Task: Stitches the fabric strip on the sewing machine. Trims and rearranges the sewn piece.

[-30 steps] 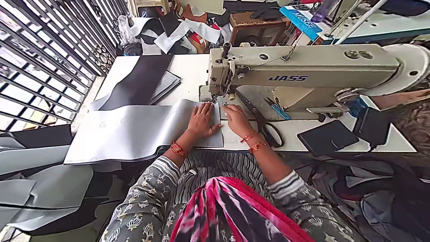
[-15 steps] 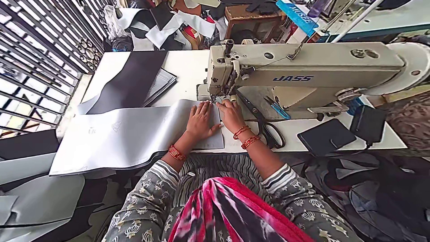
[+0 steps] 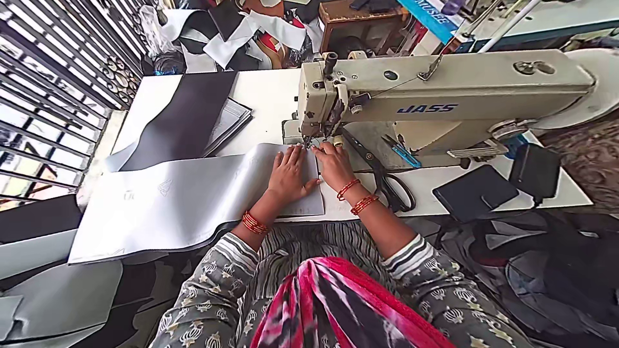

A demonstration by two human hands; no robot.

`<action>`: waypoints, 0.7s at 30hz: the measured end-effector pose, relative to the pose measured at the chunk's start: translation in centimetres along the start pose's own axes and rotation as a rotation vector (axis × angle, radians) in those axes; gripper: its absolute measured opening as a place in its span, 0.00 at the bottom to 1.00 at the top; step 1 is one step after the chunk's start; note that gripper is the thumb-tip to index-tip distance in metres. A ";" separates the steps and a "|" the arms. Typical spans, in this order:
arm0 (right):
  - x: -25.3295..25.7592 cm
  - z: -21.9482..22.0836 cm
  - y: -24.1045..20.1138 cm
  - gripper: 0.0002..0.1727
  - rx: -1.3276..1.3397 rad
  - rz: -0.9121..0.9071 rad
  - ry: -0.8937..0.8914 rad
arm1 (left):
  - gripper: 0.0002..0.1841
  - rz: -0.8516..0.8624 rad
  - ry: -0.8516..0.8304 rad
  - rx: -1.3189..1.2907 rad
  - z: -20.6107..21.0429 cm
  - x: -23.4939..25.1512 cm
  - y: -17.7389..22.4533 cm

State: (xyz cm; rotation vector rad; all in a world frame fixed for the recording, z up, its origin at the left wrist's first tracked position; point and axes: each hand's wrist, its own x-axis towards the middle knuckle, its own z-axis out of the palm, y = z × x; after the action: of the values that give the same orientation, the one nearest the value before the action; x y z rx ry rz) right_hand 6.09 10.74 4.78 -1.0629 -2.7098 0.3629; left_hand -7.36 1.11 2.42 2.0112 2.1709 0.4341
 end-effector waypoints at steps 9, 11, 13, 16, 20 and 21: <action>0.9 -0.3 -0.2 0.27 -0.009 0.002 -0.008 | 0.54 0.024 0.063 0.021 0.3 1.1 -0.9; 1.1 -0.7 -0.3 0.27 -0.005 0.019 -0.029 | 0.53 0.015 0.055 0.033 0.2 1.5 -1.0; 1.3 -0.7 -0.2 0.27 0.006 0.035 -0.029 | 0.53 0.012 0.066 0.047 0.1 1.8 -1.0; 1.4 -0.7 -0.2 0.27 0.038 0.051 -0.020 | 0.52 0.014 0.060 0.036 -0.1 1.9 -1.1; 1.5 -0.3 0.3 0.27 0.045 0.023 0.004 | 0.52 0.020 0.052 0.039 0.0 1.9 -1.3; 1.4 -0.4 0.3 0.28 0.045 0.018 -0.002 | 0.52 0.024 0.057 0.038 0.0 1.9 -1.3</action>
State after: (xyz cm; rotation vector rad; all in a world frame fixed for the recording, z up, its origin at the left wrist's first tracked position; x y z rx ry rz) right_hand 5.34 11.96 5.23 -1.0763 -2.6820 0.4254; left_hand -8.79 2.89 2.18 2.0710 2.2068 0.4628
